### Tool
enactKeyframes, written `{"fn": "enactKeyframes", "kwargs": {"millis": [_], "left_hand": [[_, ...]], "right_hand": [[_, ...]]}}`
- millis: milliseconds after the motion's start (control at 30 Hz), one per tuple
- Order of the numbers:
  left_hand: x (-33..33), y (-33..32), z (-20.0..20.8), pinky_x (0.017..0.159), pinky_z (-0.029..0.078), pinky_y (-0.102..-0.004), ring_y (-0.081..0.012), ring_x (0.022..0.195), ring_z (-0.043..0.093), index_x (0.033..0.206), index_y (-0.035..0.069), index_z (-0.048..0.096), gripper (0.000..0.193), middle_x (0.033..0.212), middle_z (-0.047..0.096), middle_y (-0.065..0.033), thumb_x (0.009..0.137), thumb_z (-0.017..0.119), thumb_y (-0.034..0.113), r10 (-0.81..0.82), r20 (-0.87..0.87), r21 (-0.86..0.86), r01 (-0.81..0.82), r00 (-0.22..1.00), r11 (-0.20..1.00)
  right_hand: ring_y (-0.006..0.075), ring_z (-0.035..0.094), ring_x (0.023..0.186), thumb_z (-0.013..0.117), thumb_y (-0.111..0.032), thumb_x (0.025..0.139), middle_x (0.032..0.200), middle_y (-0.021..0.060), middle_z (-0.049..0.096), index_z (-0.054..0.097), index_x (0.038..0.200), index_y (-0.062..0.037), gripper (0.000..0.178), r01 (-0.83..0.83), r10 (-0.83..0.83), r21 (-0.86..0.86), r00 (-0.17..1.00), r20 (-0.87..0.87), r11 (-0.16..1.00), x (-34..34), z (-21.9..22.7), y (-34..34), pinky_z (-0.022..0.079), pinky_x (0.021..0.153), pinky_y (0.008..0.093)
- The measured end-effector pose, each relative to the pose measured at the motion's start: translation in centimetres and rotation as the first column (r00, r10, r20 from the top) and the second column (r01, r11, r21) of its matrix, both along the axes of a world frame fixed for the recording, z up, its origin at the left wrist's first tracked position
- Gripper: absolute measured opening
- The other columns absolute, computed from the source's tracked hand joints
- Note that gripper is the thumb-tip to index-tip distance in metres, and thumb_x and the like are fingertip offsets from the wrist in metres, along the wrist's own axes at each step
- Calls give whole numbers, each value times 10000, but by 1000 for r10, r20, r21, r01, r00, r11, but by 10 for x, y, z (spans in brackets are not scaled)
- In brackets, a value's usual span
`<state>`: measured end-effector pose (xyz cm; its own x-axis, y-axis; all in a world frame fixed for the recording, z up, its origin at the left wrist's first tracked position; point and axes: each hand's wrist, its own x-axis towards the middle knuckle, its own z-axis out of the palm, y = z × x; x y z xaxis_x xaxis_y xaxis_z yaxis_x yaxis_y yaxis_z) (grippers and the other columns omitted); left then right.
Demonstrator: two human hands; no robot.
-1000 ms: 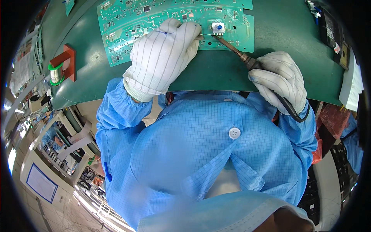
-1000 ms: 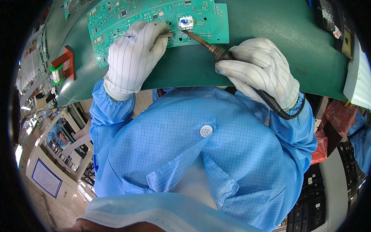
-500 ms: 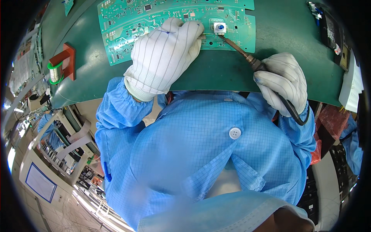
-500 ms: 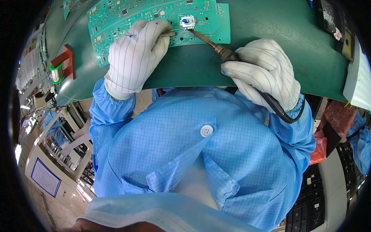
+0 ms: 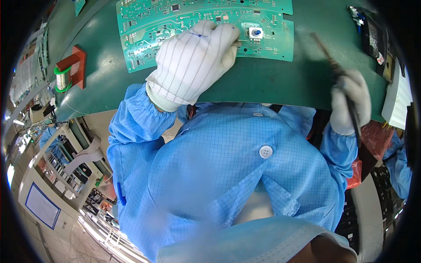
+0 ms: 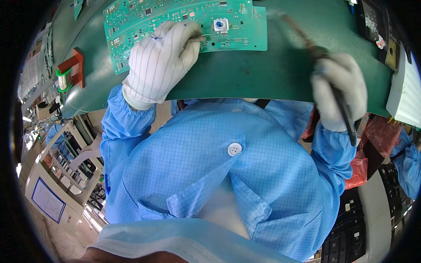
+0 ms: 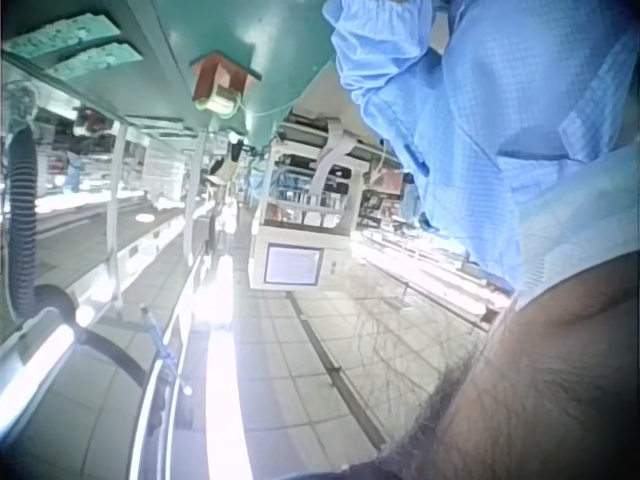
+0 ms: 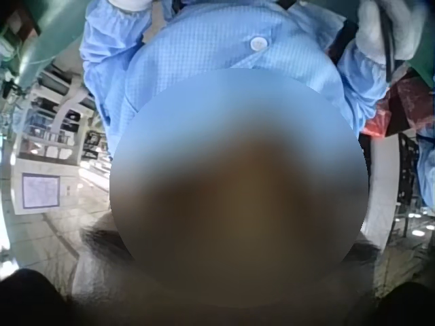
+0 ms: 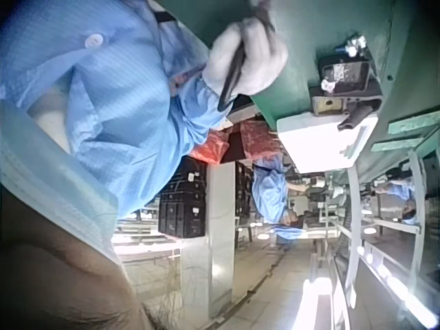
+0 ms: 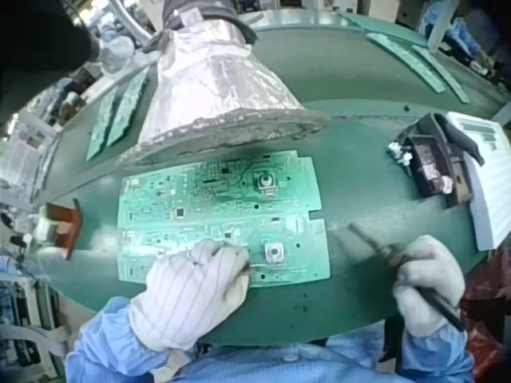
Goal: Soldering electronic components onto circuit boards and inspecting them at a manual assembly station.
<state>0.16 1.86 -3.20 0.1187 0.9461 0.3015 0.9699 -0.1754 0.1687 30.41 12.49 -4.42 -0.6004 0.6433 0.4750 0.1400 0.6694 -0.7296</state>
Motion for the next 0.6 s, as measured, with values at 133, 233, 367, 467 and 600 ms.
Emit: {"fn": "enactKeyframes", "kwargs": {"millis": [133, 233, 367, 467, 600], "left_hand": [[21, 4, -1, 519, 521, -349, -244, 548, 629, 916, 167, 632, 119, 792, 644, -45, 829, 702, 209, -6, 43, -82, 9, 999, 997], [38, 10, -5, 511, 515, -347, -238, 545, 628, 914, 173, 632, 126, 785, 635, -45, 827, 710, 221, -21, 57, -56, 25, 998, 998], [51, 17, -11, 512, 510, -333, -217, 566, 625, 929, 153, 604, 177, 775, 594, -49, 819, 721, 229, -80, 68, 22, 79, 994, 997], [55, 17, -14, 533, 517, -329, -210, 587, 627, 926, 145, 591, 190, 760, 570, -50, 813, 725, 218, -86, 59, 47, 84, 995, 995], [52, 13, -4, 552, 523, -328, -230, 598, 623, 956, 145, 610, 198, 796, 601, -57, 803, 720, 203, -68, 54, -10, 69, 996, 998]], "right_hand": [[266, 721, 862, 615, 76, 882, 1052, 268, 675, 594, 1094, 56, 214, 587, -569, 87, 805, -170, 805, 33, -15, 10, 598, 793, 352], [249, 726, 867, 625, 26, 903, 1032, 248, 690, 608, 1096, 88, 203, 588, -618, 513, 775, -136, 625, 52, -22, 30, 599, 785, 339], [251, 717, 895, 604, -6, 930, 1065, 225, 686, 635, 1117, 93, 214, 645, -639, 318, 757, -139, 695, 61, -29, 39, 593, 795, 326], [232, 718, 836, 676, -30, 889, 987, 213, 708, 636, 1032, 91, 191, 686, -657, 217, 727, -197, 694, 60, -33, 39, 590, 729, 310], [237, 720, 879, 610, -55, 952, 1051, 215, 701, 602, 1120, 87, 220, 705, -686, 145, 709, -164, 694, 53, -25, 39, 595, 789, 314]]}}
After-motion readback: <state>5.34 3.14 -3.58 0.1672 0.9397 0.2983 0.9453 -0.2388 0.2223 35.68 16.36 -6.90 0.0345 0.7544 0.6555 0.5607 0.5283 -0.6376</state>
